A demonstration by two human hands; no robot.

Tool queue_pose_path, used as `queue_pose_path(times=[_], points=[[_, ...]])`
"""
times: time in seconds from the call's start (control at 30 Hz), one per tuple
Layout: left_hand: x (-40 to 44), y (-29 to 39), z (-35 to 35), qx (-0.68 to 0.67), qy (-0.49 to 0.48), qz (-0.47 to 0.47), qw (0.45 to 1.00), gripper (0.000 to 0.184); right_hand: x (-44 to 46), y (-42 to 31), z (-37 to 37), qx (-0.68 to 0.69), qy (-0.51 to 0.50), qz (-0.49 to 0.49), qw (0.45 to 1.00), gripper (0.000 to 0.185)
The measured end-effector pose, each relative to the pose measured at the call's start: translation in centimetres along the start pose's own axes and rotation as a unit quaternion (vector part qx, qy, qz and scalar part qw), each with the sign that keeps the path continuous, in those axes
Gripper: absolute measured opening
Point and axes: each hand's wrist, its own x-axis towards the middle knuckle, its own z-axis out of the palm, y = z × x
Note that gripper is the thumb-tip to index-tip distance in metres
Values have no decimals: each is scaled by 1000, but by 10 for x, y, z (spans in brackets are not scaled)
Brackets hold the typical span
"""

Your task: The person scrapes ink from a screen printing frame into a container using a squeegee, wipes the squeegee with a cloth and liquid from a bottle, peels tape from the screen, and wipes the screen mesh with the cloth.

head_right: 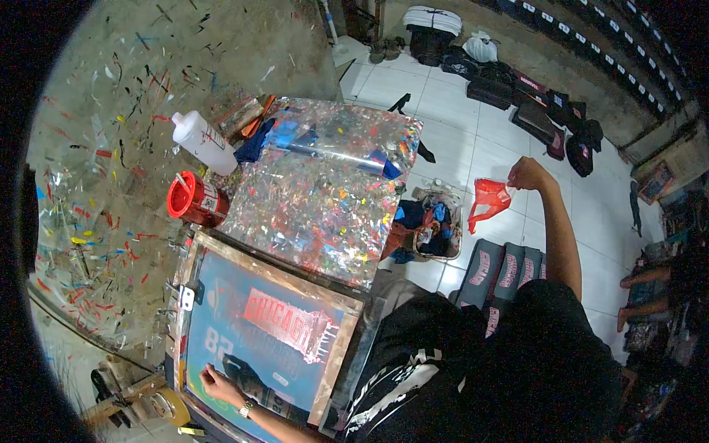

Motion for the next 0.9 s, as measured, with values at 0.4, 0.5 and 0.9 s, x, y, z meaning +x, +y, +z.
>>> queue_pose_path(times=[0.4,0.5,0.9], points=[[-2,4,1,-36,-10,10,999,27,13,46,51,171,-20,-27,985,11],[-1,-1,3,-20,0,24,1000,26,21,51,59,205,-20,-44,978,13],[-2,-5,3,2,-5,11,1000,27,55,55,114,283,-59,-4,957,18]])
